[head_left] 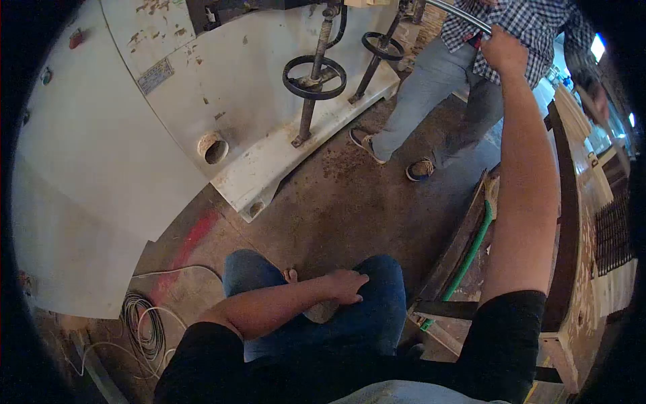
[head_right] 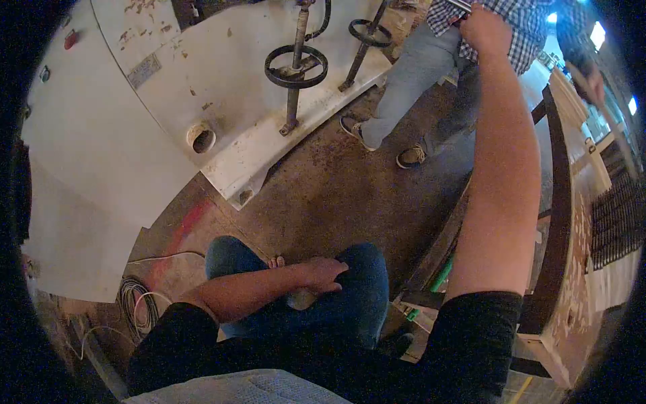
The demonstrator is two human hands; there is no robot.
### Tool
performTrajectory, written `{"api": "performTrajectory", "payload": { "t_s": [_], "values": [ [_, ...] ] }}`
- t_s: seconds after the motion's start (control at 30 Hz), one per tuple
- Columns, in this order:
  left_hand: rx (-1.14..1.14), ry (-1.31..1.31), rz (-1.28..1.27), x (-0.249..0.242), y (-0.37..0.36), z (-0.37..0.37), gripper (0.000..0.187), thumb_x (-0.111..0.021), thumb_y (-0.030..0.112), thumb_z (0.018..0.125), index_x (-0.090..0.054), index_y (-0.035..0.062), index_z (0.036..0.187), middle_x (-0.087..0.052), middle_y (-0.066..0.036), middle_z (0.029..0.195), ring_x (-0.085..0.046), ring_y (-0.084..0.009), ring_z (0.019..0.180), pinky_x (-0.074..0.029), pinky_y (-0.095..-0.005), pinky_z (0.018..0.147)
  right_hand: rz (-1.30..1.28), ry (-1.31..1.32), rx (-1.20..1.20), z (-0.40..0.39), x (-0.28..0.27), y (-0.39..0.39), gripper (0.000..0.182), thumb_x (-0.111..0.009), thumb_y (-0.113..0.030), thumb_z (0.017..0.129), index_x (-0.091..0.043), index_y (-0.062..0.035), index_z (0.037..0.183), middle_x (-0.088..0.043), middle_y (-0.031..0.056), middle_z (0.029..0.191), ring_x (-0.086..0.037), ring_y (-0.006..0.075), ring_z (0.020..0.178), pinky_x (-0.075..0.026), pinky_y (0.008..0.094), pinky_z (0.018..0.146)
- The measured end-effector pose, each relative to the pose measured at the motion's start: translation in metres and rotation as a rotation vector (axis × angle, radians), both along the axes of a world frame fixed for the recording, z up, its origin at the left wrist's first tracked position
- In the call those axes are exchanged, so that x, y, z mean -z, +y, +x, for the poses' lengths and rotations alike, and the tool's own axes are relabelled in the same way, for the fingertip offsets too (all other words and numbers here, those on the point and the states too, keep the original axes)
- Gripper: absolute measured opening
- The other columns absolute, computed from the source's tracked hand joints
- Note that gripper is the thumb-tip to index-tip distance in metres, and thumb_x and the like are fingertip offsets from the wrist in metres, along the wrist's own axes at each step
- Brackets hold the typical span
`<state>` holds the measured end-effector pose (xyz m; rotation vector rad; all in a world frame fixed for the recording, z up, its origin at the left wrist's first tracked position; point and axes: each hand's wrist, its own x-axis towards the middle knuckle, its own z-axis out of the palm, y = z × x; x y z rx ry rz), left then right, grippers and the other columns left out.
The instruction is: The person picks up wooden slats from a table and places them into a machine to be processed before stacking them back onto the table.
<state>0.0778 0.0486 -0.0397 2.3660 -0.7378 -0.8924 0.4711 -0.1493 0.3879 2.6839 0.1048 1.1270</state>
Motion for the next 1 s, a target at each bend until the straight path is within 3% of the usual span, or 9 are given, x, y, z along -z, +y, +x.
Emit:
{"api": "performTrajectory", "payload": {
  "t_s": [0.3, 0.37, 0.5, 1.0],
  "values": [
    [0.005, -0.042, -0.001, 0.003, -0.002, 0.001, 0.066, -0.066, 0.036, 0.090, -0.045, 0.0002, 0.141, -0.057, -0.024, 0.133, -0.055, -0.0415, 0.124, -0.045, -0.0503, 0.104, -0.027, -0.009, -0.031, 0.009, 0.004, -0.011, 0.042, -0.060, -0.036, 0.088, -0.059, -0.0095, 0.122, -0.069, 0.0184, 0.118, -0.066, 0.0364, 0.111, -0.051, 0.0491, 0.095],
    [0.014, -0.046, -0.007, -0.002, -0.001, 0.000, 0.067, -0.066, 0.037, 0.089, -0.045, -0.0003, 0.141, -0.057, -0.024, 0.134, -0.055, -0.0414, 0.124, -0.045, -0.0502, 0.104, 0.012, -0.039, -0.043, 0.013, 0.004, -0.011, 0.039, -0.058, -0.032, 0.083, -0.064, -0.0133, 0.117, -0.071, 0.0177, 0.112, -0.069, 0.0360, 0.105, -0.053, 0.0510, 0.090],
    [-0.003, -0.067, -0.025, 0.012, 0.000, 0.000, 0.068, -0.066, 0.037, 0.089, -0.044, -0.0001, 0.141, -0.057, -0.024, 0.135, -0.055, -0.0413, 0.125, -0.045, -0.0493, 0.105, -0.031, -0.049, -0.034, 0.007, 0.004, -0.009, 0.038, -0.057, -0.031, 0.085, -0.063, -0.0130, 0.118, -0.071, 0.0180, 0.112, -0.069, 0.0363, 0.105, -0.053, 0.0509, 0.090],
    [0.001, -0.051, -0.016, -0.009, 0.002, 0.000, 0.068, -0.066, 0.032, 0.091, -0.042, -0.0012, 0.145, -0.057, -0.024, 0.135, -0.053, -0.0387, 0.128, -0.045, -0.0473, 0.106, -0.037, -0.016, 0.001, 0.004, 0.003, -0.004, 0.039, -0.051, -0.030, 0.088, -0.062, -0.0106, 0.120, -0.069, 0.0185, 0.118, -0.068, 0.0368, 0.109, -0.051, 0.0519, 0.093]
  ]
}}
